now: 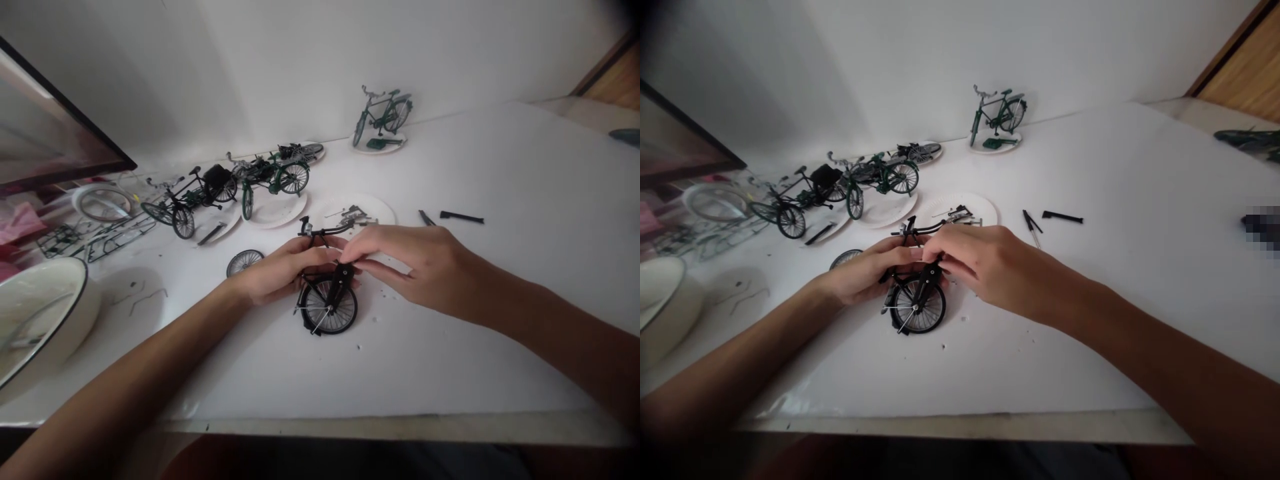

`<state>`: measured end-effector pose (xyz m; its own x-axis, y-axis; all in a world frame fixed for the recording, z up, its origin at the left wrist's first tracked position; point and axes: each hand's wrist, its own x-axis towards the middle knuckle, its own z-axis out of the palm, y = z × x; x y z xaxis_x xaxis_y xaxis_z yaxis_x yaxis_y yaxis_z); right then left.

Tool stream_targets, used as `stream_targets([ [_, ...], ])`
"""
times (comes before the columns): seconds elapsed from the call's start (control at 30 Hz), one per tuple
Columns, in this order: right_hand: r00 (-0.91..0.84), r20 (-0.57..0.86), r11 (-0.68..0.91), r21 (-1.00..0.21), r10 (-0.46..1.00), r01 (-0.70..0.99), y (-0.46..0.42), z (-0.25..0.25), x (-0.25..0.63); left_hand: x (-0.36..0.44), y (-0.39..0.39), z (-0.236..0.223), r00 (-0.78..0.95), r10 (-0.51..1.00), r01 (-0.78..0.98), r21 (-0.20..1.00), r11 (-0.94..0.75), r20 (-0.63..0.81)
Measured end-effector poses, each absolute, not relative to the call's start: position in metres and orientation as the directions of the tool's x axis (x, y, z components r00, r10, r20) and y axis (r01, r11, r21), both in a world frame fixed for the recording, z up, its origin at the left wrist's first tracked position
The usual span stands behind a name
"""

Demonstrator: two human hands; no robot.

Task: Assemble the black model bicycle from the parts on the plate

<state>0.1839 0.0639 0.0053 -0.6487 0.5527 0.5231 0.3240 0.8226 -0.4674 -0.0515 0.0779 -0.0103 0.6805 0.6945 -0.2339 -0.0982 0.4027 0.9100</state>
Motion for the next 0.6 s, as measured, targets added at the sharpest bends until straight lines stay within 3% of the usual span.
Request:
stream_targets([
  [0.3, -0.741, 0.518, 0.893, -0.37, 0.427, 0.256, 0.0625, 0.0107, 0.1847, -0.0509, 0.0772, -0.0096, 0.671, 0.718, -0.085, 0.943, 0.323, -0.186],
  [0.6, -0.75, 0.52, 0.907, -0.324, 0.408, 0.269, 0.0582, 0.0143, 0.1828, -0.0521, 0.0795, -0.0117, 0.713, 0.697, -0.039, 0.988, 0.151, -0.078],
])
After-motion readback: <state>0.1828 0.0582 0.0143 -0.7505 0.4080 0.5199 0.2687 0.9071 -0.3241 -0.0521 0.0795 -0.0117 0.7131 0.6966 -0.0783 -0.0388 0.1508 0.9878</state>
